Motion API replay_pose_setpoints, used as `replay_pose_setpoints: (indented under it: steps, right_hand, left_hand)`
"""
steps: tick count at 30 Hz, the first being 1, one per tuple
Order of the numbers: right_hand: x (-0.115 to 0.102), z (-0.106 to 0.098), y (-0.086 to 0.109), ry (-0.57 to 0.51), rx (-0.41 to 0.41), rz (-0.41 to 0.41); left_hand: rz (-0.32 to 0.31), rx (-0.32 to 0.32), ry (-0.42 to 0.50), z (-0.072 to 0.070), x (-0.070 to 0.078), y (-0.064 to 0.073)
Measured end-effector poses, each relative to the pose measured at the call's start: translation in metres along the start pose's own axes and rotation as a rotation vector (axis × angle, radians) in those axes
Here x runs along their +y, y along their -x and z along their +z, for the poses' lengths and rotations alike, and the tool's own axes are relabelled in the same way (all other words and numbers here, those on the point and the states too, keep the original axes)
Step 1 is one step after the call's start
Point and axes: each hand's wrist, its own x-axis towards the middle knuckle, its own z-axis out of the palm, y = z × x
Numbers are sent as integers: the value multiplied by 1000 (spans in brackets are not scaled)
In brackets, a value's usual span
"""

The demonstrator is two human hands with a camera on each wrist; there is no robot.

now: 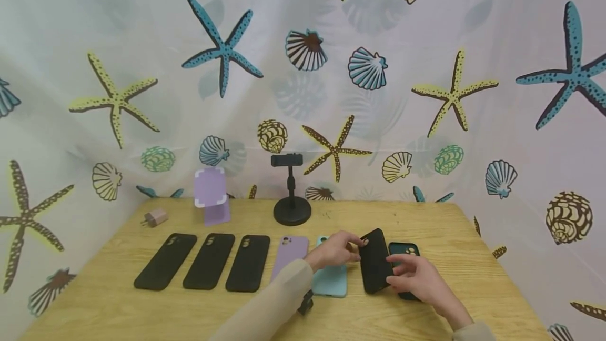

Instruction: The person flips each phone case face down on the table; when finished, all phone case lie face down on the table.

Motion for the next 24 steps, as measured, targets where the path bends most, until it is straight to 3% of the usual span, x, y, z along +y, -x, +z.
replay_pose_setpoints:
  steps: [6, 17, 24]
  right_hand:
    - [6, -2, 0, 14, -27, 31]
    - [12, -1, -5, 4, -70, 47]
    - [12, 3, -8, 57, -46, 93]
  left_hand:
    - [7, -15, -127, -2, -3, -1]
    - [-3, -9, -185, -5, -4, -4]
    - [-1, -19, -211, -5, -3, -4]
